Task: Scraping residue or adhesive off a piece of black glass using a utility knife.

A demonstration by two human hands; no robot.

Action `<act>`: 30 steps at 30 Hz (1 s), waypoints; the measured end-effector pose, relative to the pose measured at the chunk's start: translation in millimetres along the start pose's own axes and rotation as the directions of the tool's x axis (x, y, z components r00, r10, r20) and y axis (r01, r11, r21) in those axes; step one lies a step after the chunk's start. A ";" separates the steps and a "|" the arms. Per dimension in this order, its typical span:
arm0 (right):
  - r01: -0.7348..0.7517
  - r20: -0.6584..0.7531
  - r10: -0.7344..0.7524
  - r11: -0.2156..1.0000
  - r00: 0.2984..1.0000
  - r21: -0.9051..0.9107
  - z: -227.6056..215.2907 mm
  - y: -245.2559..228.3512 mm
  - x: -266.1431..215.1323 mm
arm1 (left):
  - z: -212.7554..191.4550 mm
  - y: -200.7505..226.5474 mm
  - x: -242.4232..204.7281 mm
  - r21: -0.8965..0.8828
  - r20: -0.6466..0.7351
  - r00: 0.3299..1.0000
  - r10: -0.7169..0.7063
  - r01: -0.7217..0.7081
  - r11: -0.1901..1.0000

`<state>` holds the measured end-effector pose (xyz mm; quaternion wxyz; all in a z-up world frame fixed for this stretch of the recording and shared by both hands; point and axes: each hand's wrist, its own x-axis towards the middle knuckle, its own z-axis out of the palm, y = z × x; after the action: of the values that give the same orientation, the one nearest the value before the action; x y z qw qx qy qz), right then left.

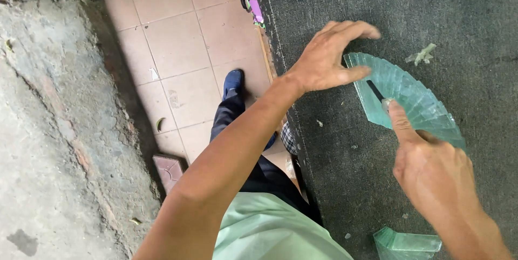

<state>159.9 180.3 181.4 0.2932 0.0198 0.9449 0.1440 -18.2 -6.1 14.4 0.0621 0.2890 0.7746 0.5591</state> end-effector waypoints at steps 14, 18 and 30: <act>0.043 -0.057 -0.046 0.998 0.997 -0.051 35.7 9.3 -3.6 | -10.9 23.0 60.4 0.177 0.501 0.780 0.376 -0.517 0.837; 0.021 0.024 -0.021 1.000 1.000 -0.020 20.4 6.7 -8.3 | -13.5 30.3 57.9 0.196 0.539 0.807 0.240 -0.397 0.896; -0.014 0.017 0.013 0.998 1.000 0.056 41.3 11.1 -35.0 | -3.7 21.1 51.8 0.068 0.477 0.819 0.318 -0.395 0.916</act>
<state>211.5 197.5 171.2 0.2994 0.0355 0.9460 0.1190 -54.5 22.0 46.5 0.1121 0.5564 0.7131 0.4115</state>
